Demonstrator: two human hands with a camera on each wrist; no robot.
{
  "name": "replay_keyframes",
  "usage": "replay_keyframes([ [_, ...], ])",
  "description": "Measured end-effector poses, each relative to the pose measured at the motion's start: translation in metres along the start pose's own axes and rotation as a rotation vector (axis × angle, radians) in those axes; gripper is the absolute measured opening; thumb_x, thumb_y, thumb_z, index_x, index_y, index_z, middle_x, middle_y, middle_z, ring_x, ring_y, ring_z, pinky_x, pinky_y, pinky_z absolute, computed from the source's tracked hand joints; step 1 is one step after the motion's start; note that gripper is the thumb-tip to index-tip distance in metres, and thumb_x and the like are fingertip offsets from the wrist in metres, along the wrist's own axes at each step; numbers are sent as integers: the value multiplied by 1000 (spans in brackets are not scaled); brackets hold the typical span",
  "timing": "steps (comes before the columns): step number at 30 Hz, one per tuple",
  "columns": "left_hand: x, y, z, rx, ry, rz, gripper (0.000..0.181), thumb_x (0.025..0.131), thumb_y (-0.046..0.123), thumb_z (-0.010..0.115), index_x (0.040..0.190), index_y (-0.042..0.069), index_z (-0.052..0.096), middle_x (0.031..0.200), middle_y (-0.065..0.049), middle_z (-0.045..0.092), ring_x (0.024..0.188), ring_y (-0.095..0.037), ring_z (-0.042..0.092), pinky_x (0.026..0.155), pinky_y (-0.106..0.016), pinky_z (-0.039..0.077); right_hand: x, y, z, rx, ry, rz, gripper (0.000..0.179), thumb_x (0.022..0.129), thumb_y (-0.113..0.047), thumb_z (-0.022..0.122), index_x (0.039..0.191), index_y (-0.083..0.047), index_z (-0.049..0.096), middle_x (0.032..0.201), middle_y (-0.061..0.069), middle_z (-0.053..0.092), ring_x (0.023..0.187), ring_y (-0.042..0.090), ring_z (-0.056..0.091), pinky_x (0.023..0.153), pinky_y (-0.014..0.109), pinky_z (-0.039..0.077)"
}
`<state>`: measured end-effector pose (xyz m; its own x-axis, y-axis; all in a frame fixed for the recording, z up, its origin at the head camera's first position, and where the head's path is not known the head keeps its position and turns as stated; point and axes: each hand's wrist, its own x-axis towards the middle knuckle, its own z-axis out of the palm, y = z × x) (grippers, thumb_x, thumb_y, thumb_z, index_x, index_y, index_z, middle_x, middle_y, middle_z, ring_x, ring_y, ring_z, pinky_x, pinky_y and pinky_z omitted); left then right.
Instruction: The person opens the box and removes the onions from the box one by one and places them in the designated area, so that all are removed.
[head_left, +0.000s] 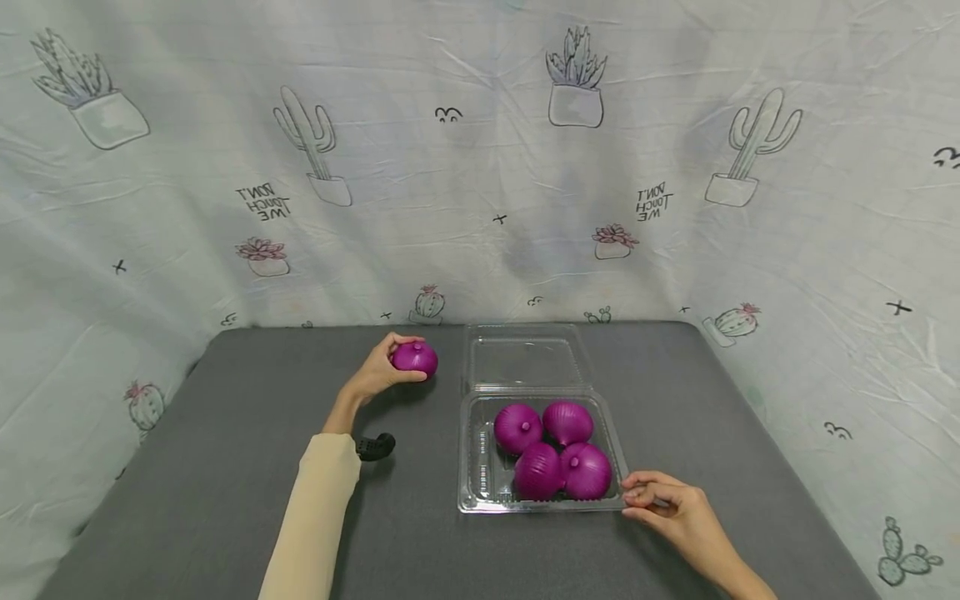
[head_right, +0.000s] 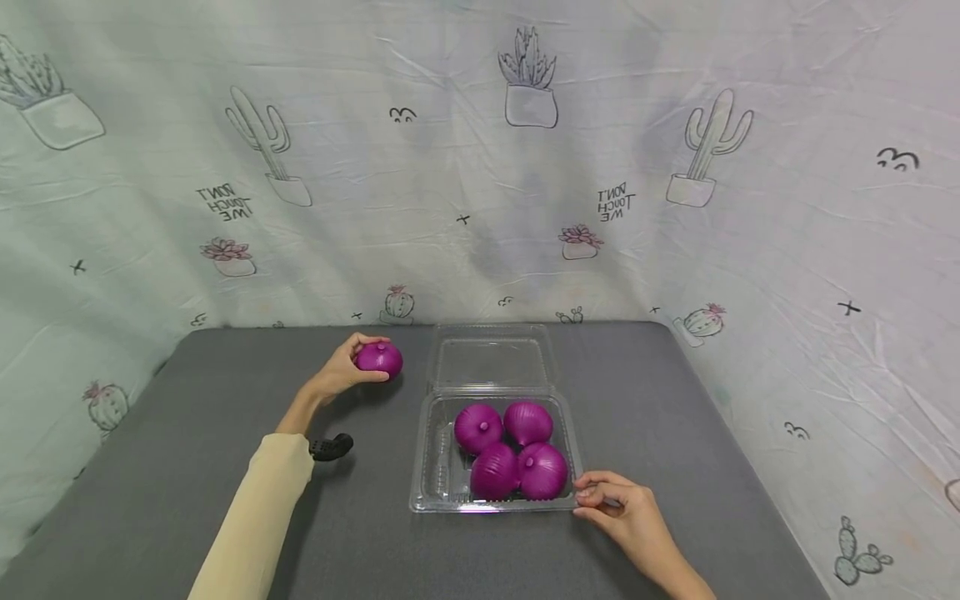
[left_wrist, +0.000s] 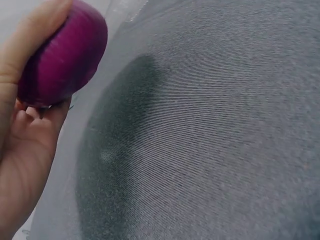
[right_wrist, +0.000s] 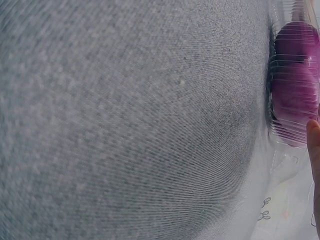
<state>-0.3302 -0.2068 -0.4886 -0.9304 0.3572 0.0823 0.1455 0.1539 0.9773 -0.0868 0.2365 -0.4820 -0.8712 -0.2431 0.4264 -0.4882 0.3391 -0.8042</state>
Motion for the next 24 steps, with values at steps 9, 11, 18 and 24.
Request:
replay_keyframes([
  [9, 3, -4, 0, -60, -8, -59, 71, 71, 1, 83, 130, 5, 43, 141, -14, 47, 126, -36, 43, 101, -51, 40, 1, -1, 0, 14, -2, -28, 17, 72, 10, 75, 77, -4, 68, 98, 18, 64, 91, 5, 66, 68, 25, 56],
  [11, 5, -8, 1, -68, -23, -64, 70, 71, 0, 83, 129, 4, 42, 142, -14, 46, 127, -36, 42, 102, -51, 40, 0, 0, 0, 21, -4, -30, 17, 73, 11, 74, 77, -4, 68, 98, 19, 64, 92, 6, 66, 69, 25, 56],
  [18, 7, -17, 5, -68, -43, -72, 66, 71, -2, 82, 124, 3, 42, 142, -14, 47, 126, -35, 44, 101, -48, 42, -1, 1, 0, 42, -9, -21, 13, 75, 9, 74, 75, -1, 66, 99, 19, 64, 92, 6, 66, 70, 25, 56],
  [24, 13, -19, 7, -53, -47, -77, 65, 71, 1, 83, 123, 4, 43, 141, -13, 48, 125, -35, 46, 99, -46, 43, 0, 1, -1, 30, -4, -21, 13, 76, 8, 74, 76, -3, 67, 99, 20, 64, 92, 6, 66, 69, 25, 56],
])
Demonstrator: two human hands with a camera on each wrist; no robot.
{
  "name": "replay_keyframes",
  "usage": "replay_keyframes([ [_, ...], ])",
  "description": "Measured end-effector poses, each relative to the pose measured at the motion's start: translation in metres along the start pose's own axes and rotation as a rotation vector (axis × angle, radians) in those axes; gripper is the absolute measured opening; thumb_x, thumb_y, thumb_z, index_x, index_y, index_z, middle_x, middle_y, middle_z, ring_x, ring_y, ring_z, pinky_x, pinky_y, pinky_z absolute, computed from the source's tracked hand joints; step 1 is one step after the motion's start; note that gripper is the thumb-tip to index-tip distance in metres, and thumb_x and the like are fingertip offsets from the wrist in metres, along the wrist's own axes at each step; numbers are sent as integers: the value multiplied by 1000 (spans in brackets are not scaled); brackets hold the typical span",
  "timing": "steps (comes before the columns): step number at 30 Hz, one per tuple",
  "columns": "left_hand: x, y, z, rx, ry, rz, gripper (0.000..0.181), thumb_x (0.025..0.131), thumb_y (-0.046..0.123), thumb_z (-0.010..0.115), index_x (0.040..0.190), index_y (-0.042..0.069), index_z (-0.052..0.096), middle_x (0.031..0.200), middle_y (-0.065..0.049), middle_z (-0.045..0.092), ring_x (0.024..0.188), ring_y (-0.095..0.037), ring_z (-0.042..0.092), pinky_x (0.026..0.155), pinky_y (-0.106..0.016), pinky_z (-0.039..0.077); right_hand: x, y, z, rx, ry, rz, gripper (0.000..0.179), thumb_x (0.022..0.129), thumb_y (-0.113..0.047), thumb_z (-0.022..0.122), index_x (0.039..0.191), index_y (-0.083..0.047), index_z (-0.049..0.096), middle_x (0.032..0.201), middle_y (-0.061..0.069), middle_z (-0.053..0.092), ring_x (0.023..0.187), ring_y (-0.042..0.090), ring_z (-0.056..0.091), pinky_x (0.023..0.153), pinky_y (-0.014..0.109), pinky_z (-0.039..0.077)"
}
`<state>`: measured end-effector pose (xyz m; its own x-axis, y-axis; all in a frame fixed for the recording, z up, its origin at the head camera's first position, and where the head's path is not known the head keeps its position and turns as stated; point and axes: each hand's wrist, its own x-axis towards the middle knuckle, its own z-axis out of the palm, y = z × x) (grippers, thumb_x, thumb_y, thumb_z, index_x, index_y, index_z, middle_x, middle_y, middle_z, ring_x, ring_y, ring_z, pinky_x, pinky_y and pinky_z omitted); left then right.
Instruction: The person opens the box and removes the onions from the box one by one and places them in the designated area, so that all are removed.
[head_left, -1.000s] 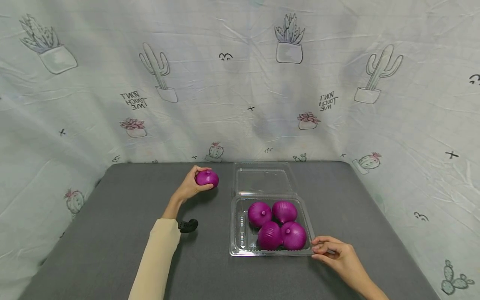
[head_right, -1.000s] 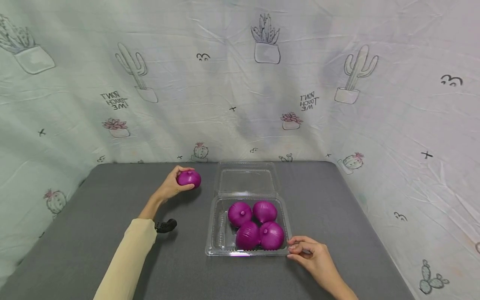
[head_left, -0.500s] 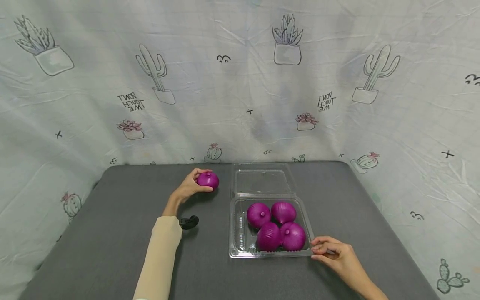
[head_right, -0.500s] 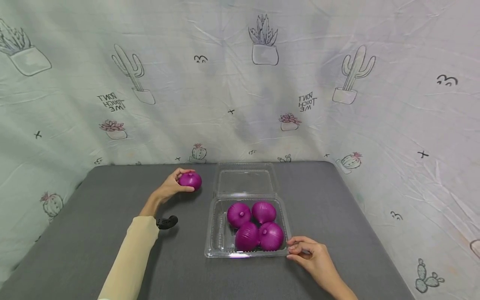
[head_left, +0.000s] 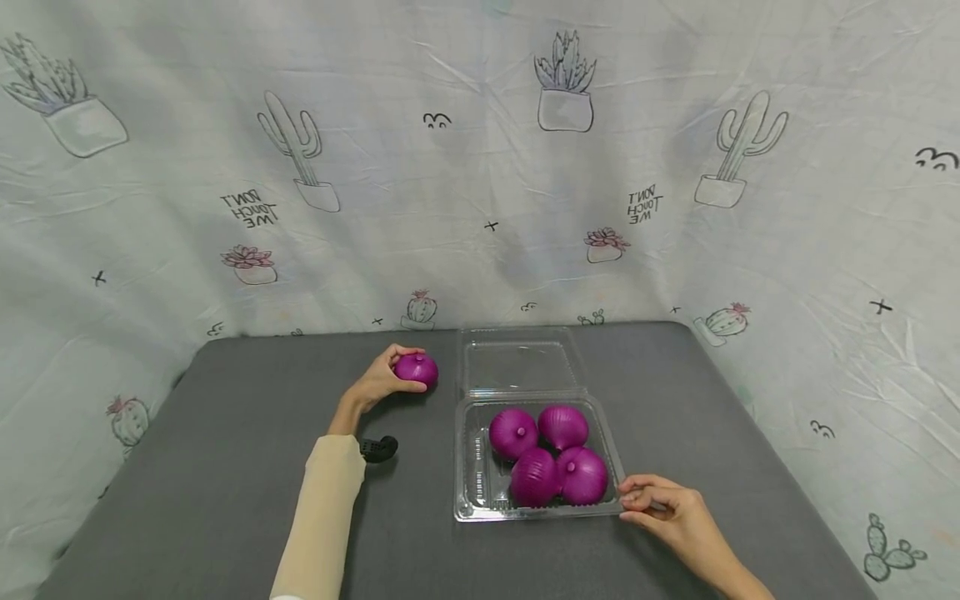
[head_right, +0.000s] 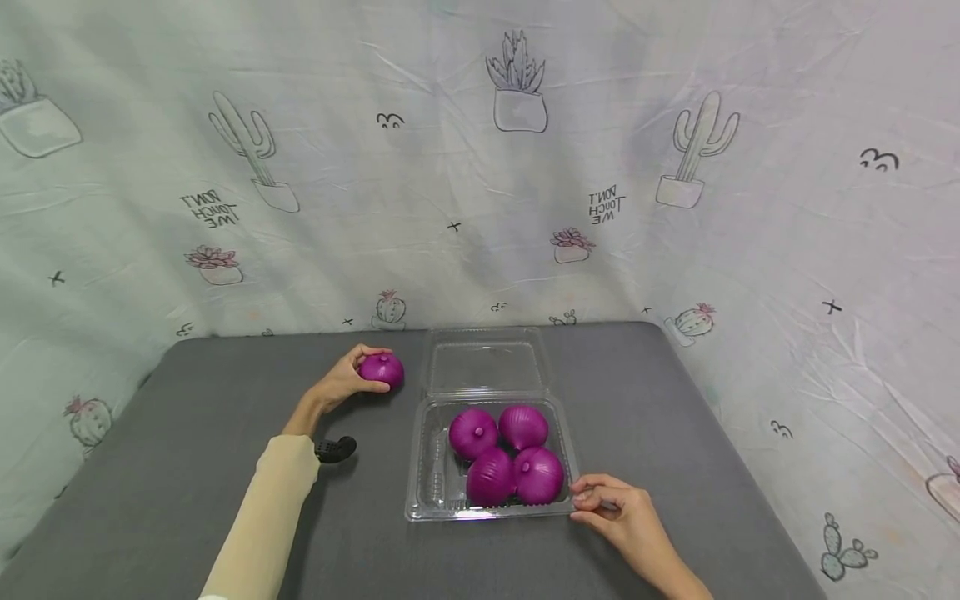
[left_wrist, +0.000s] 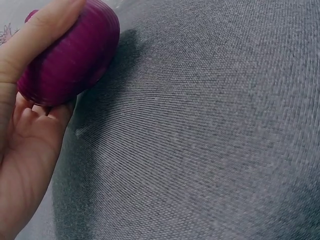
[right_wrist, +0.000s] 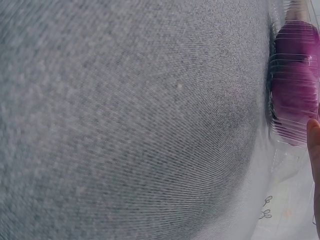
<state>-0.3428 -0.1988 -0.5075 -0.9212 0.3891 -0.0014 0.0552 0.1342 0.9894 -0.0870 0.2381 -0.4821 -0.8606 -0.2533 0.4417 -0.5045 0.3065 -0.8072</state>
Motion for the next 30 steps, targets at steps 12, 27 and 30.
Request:
replay_keyframes([
  [12, -1, -1, -7, -2, -9, -18, 72, 75, -1, 80, 134, 1, 38, 145, -16, 43, 129, -37, 40, 104, -51, 37, 1, 0, 2, 17, 10, -12, 30, 69, 23, 70, 75, -6, 67, 97, 21, 63, 91, 5, 66, 69, 24, 56],
  [27, 0, 8, -6, 148, -55, -62, 76, 77, 11, 81, 142, 9, 43, 142, -22, 39, 126, -40, 42, 100, -52, 40, 1, 0, 2, 12, 12, -13, 24, 71, 19, 72, 76, -4, 67, 98, 21, 63, 92, 6, 66, 69, 25, 56],
  [30, 0, 11, -5, 201, -56, -65, 77, 77, 12, 81, 143, 10, 42, 143, -21, 38, 125, -40, 42, 98, -51, 42, 0, 0, 2, 2, 14, -4, 14, 74, 11, 74, 76, -1, 67, 99, 20, 64, 92, 6, 66, 69, 25, 56],
])
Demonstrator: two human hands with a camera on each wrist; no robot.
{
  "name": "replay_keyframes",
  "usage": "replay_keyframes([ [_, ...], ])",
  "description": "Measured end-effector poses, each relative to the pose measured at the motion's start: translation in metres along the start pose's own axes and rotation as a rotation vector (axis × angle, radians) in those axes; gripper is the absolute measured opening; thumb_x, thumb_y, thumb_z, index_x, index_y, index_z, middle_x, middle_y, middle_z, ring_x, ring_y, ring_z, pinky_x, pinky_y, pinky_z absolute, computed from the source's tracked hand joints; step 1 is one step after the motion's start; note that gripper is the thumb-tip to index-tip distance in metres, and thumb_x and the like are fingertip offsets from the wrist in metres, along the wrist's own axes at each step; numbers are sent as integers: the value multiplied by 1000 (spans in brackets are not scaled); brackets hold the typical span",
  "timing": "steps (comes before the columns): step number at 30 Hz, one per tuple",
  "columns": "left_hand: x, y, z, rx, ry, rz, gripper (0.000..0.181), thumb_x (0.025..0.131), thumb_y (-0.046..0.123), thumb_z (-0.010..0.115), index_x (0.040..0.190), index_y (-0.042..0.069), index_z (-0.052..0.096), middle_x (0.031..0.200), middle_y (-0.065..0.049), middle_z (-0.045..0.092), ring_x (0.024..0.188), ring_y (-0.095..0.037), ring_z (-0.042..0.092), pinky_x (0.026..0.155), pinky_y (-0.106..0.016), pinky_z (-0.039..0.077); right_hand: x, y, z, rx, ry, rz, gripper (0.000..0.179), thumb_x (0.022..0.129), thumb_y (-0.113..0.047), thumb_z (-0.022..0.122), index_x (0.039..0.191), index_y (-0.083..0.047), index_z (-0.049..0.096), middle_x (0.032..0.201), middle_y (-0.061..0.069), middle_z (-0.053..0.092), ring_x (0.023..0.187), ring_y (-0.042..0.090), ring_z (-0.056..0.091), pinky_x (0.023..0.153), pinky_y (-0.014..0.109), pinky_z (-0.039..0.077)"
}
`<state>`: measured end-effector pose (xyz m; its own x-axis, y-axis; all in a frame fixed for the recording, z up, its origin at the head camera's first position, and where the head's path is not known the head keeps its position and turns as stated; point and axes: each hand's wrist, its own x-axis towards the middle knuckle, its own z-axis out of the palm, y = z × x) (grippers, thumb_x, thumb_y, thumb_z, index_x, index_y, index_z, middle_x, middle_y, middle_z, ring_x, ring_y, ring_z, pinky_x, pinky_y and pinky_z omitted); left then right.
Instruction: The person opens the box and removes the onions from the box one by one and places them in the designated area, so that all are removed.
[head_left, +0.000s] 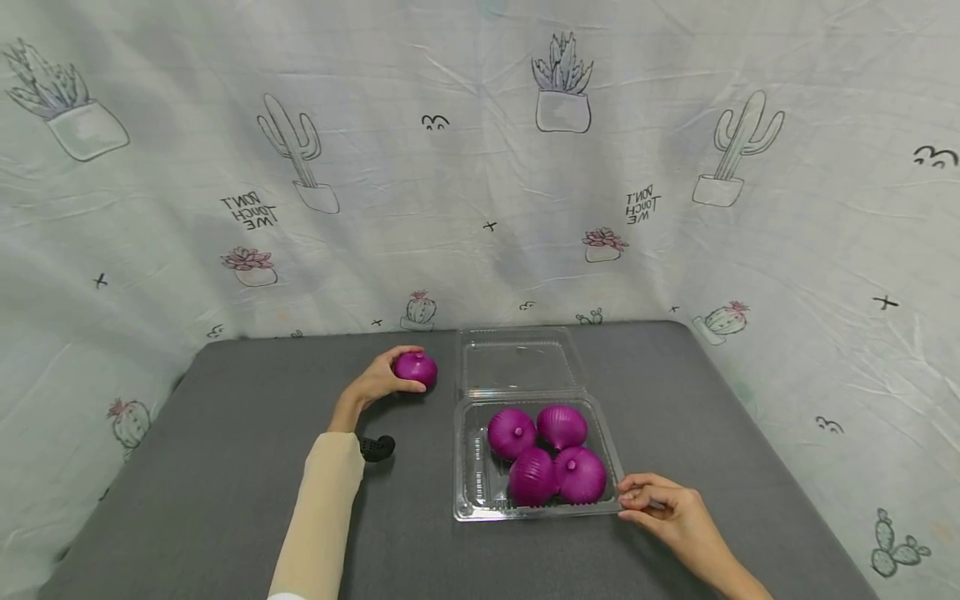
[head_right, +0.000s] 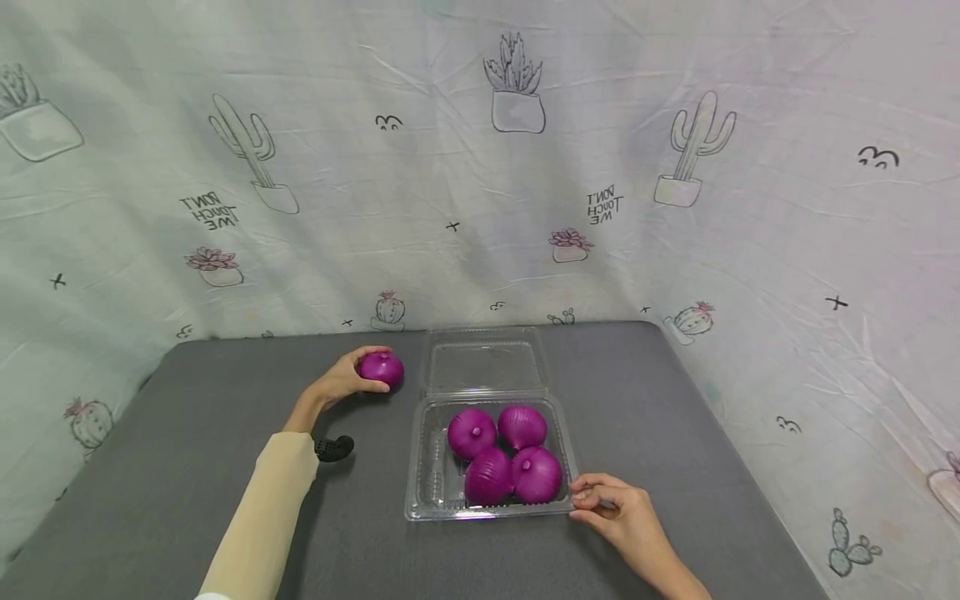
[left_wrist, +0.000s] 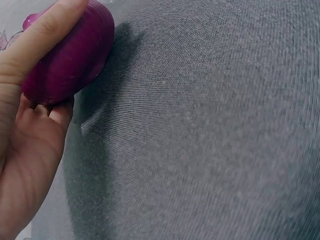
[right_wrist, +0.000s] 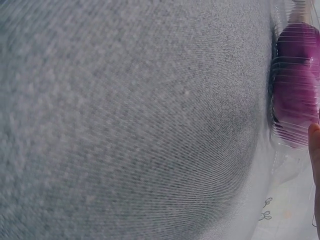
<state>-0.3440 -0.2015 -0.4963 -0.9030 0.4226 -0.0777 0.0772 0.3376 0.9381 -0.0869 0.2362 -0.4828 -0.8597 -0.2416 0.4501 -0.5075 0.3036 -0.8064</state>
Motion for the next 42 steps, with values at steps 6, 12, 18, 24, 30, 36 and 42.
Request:
replay_keyframes([
  [6, -1, 3, -1, 91, -7, -6, 81, 77, 14, 82, 146, 12, 39, 143, -22, 36, 117, -36, 44, 80, -38, 48, -1, 0, 0, -16, 13, -10, 14, 73, 10, 75, 76, -2, 68, 98, 20, 64, 92, 5, 66, 68, 24, 56],
  [12, -3, 1, -1, 124, 17, 22, 83, 76, 15, 82, 146, 9, 38, 142, -25, 37, 120, -40, 44, 84, -41, 48, -1, 0, 2, -39, 37, -38, 21, 69, 16, 75, 76, -3, 68, 96, 20, 64, 90, 4, 66, 68, 23, 55],
  [18, -2, 4, 0, 145, 17, 27, 84, 75, 14, 83, 146, 8, 38, 142, -25, 38, 120, -41, 44, 86, -45, 48, -1, 2, 1, -43, 52, -60, 23, 67, 17, 76, 75, -3, 68, 94, 19, 65, 88, 5, 67, 67, 23, 55],
  [24, -4, 7, 1, 150, 13, 35, 85, 75, 12, 82, 146, 6, 37, 142, -25, 38, 121, -42, 44, 88, -46, 47, 1, 5, -4, -60, 43, -80, 24, 66, 17, 76, 75, -4, 68, 92, 21, 65, 86, 5, 67, 65, 23, 55],
  [30, -4, 3, 4, 171, 22, 31, 85, 76, 16, 82, 146, 7, 37, 142, -25, 38, 120, -41, 44, 83, -42, 49, 1, 8, -10, -87, 47, -36, 25, 65, 18, 76, 74, -5, 68, 91, 19, 65, 85, 5, 67, 65, 24, 55],
  [36, -3, 3, 4, 180, 39, 17, 84, 76, 17, 82, 147, 10, 37, 143, -24, 38, 122, -41, 43, 87, -47, 48, 5, 11, -19, -110, 26, -34, 17, 70, 10, 77, 74, -4, 67, 91, 19, 66, 86, 5, 67, 67, 23, 55],
  [42, -1, 3, 0, 184, 23, 12, 86, 77, 20, 82, 148, 10, 35, 144, -24, 35, 122, -41, 42, 86, -45, 48, 15, 18, -33, -43, -96, -77, 22, 71, 14, 74, 80, -5, 67, 98, 23, 62, 90, 10, 67, 70, 25, 55],
])
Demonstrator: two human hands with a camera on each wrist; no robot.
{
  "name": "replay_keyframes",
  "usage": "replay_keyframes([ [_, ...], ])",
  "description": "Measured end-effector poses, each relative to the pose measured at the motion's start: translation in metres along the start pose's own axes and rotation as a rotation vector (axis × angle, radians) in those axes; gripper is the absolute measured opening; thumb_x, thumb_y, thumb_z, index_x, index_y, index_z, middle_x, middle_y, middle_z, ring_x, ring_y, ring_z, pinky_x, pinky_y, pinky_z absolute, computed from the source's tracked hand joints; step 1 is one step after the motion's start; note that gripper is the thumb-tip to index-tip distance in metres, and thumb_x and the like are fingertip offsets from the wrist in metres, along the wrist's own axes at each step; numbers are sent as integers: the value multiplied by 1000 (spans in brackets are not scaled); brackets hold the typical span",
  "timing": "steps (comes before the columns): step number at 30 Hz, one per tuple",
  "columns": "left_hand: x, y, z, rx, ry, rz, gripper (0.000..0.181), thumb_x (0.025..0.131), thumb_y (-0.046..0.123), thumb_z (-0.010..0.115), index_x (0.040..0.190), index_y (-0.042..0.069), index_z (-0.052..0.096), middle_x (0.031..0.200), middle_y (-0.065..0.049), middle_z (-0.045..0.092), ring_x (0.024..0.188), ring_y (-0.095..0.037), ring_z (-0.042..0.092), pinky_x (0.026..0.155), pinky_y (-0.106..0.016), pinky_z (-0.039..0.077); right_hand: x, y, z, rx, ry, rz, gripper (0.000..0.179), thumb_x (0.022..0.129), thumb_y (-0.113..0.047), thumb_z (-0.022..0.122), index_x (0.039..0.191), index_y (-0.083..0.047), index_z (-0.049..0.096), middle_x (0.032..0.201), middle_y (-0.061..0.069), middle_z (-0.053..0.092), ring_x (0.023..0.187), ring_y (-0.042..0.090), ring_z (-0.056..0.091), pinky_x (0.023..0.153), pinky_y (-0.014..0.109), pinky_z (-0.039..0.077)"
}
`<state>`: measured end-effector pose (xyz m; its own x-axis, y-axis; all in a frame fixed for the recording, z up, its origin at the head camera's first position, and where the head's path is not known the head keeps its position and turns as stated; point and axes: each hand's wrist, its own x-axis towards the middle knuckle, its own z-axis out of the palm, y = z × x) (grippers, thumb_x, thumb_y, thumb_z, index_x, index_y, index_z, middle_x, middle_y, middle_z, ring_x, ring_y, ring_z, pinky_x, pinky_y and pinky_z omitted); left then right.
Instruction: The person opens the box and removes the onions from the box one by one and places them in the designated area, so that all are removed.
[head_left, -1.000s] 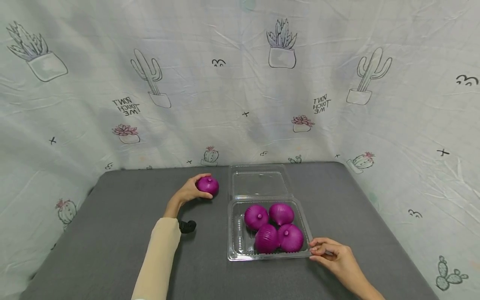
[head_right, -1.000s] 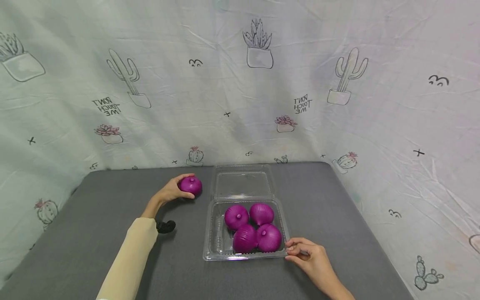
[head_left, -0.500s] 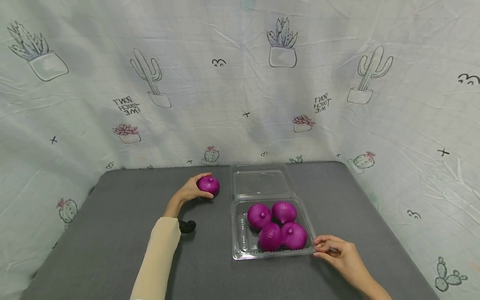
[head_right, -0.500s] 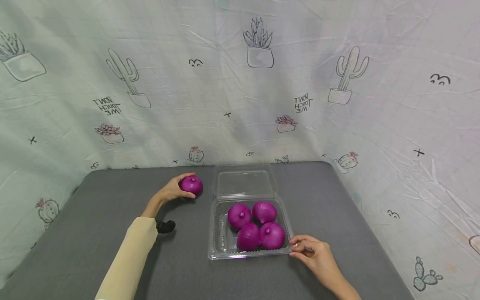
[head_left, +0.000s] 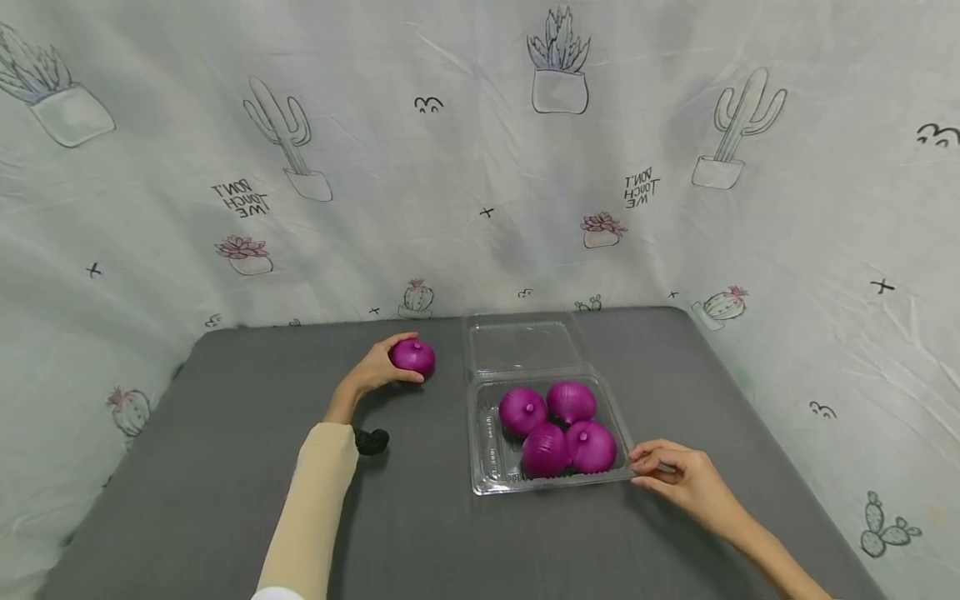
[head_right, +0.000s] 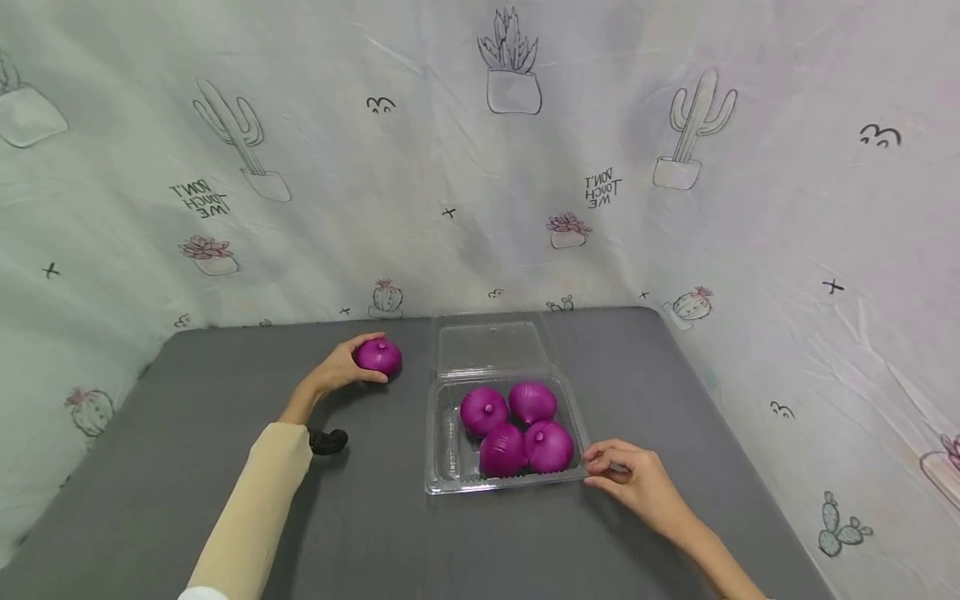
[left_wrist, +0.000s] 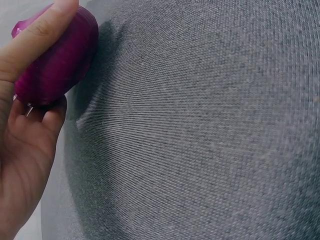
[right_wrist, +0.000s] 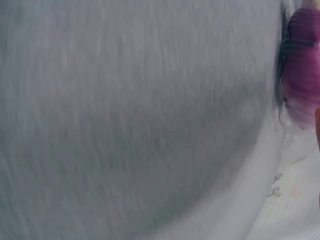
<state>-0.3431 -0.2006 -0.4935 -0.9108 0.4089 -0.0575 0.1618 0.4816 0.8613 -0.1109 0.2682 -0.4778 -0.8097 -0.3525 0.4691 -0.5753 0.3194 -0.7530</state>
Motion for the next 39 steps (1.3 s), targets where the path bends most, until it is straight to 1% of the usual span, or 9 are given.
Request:
replay_keyframes([
  [6, 2, 2, -8, 0, 3, -5, 86, 76, 18, 83, 148, 10, 35, 144, -24, 35, 122, -41, 42, 87, -45, 47, 16, 5, -14, -75, -130, -56, 26, 72, 10, 76, 86, -10, 69, 111, 24, 60, 87, 12, 67, 68, 26, 56],
  [11, 1, 5, -10, 10, -1, -5, 87, 76, 18, 83, 147, 8, 35, 143, -25, 35, 121, -41, 43, 87, -46, 47, 26, 6, -24, -98, -215, -32, 20, 75, 1, 78, 88, -10, 69, 118, 23, 58, 87, 14, 67, 68, 28, 57],
  [14, 0, 6, -9, 18, -9, -3, 86, 76, 18, 83, 147, 7, 35, 143, -25, 36, 120, -41, 44, 85, -45, 48, 30, 6, -27, -81, -250, -25, 21, 75, 0, 78, 89, -10, 68, 122, 20, 57, 87, 15, 68, 68, 29, 57],
  [17, -1, 6, -7, 24, -25, 0, 86, 76, 18, 83, 147, 7, 35, 142, -26, 37, 120, -42, 44, 87, -47, 48, 30, 7, -30, -52, -267, -24, 23, 74, 3, 78, 90, -9, 68, 126, 15, 58, 90, 17, 67, 69, 31, 57],
  [20, 0, 5, -6, 26, -37, 0, 85, 76, 18, 82, 146, 7, 36, 141, -25, 38, 122, -43, 44, 93, -51, 46, 28, 10, -31, -6, -278, -16, 24, 73, 6, 78, 95, -2, 69, 128, 13, 58, 92, 20, 68, 70, 32, 57],
  [24, 1, 3, -4, 24, -42, -11, 83, 76, 16, 82, 146, 7, 36, 141, -25, 38, 123, -43, 42, 97, -54, 43, 26, 14, -31, 39, -291, -4, 26, 75, 7, 76, 100, 2, 70, 127, 19, 57, 91, 22, 69, 70, 33, 57],
  [29, 0, 7, -5, 36, -51, -6, 83, 77, 16, 81, 146, 5, 36, 141, -26, 38, 123, -44, 42, 97, -56, 42, 27, 17, -32, 25, -301, -6, 24, 77, 4, 76, 99, -3, 71, 123, 28, 54, 90, 20, 69, 71, 32, 57],
  [36, 2, 12, -5, 13, -94, 10, 83, 77, 11, 80, 146, 1, 34, 142, -28, 36, 124, -46, 41, 97, -57, 41, 26, 18, -34, 28, -305, 27, 23, 78, 3, 75, 99, -3, 72, 122, 31, 52, 91, 18, 69, 72, 32, 57],
  [39, -2, 22, -7, -10, -116, 8, 82, 77, 5, 79, 145, -2, 34, 142, -30, 35, 124, -47, 40, 97, -57, 41, 25, 17, -34, 26, -302, 32, 22, 78, 2, 76, 99, -4, 72, 122, 31, 53, 91, 18, 69, 72, 32, 56],
])
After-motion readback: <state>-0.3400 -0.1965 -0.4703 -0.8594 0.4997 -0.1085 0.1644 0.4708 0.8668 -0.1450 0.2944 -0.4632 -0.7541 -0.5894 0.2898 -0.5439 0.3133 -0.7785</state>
